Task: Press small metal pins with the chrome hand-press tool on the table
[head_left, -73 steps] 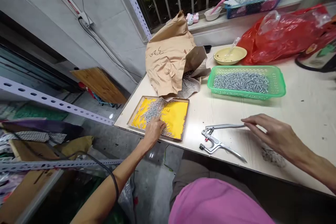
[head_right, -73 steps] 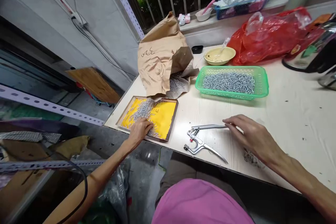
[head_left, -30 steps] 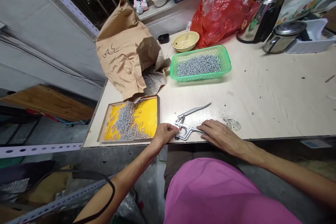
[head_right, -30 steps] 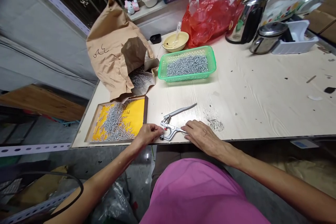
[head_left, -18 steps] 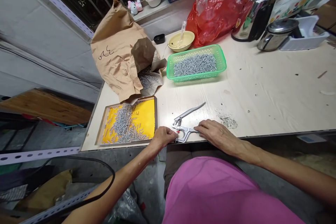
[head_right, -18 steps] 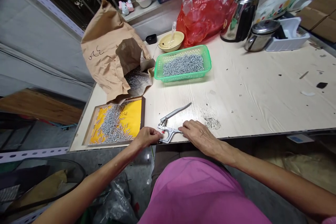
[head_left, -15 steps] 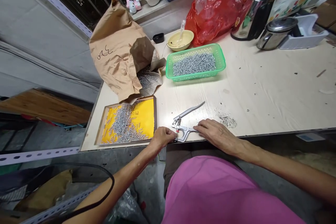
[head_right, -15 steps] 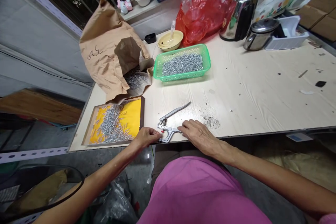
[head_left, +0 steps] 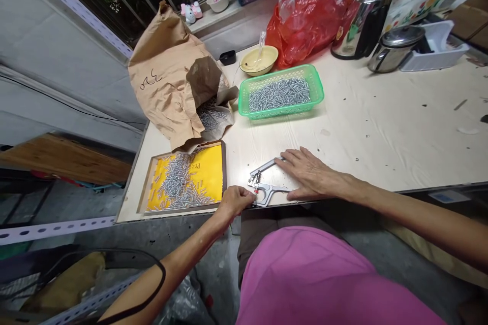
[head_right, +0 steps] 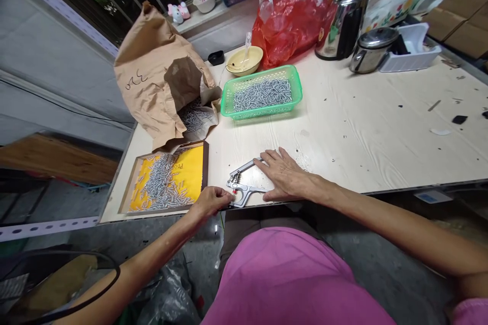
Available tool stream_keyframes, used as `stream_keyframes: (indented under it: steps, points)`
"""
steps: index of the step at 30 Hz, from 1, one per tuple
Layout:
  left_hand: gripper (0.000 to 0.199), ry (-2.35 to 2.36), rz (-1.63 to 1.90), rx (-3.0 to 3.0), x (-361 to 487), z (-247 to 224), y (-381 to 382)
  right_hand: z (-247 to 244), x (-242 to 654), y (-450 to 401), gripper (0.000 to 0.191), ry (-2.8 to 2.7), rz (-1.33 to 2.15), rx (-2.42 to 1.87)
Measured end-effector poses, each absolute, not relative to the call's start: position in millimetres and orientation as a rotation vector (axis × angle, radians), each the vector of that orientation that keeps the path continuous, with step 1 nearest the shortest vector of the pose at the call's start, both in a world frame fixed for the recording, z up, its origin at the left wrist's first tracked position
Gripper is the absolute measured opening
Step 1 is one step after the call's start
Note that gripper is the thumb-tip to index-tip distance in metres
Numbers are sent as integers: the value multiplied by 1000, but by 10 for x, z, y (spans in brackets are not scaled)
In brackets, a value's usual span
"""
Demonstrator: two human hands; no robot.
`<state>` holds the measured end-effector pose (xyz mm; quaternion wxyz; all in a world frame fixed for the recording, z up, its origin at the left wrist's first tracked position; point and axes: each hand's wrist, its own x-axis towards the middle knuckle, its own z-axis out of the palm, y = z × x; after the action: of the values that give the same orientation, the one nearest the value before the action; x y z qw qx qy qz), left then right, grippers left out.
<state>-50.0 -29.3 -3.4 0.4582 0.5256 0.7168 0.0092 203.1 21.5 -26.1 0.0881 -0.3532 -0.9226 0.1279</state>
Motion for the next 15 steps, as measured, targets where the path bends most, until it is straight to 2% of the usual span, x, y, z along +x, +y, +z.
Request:
stream_keyframes:
  steps: [11,15]
  points:
    - [35,1792,75,1273,-502,-50,-332,-167,2023,116,68,-2715,415,-1069]
    - [35,1814,68,1246,-490,-41,-342,-172,2023,82,51,-2670,414,-1033]
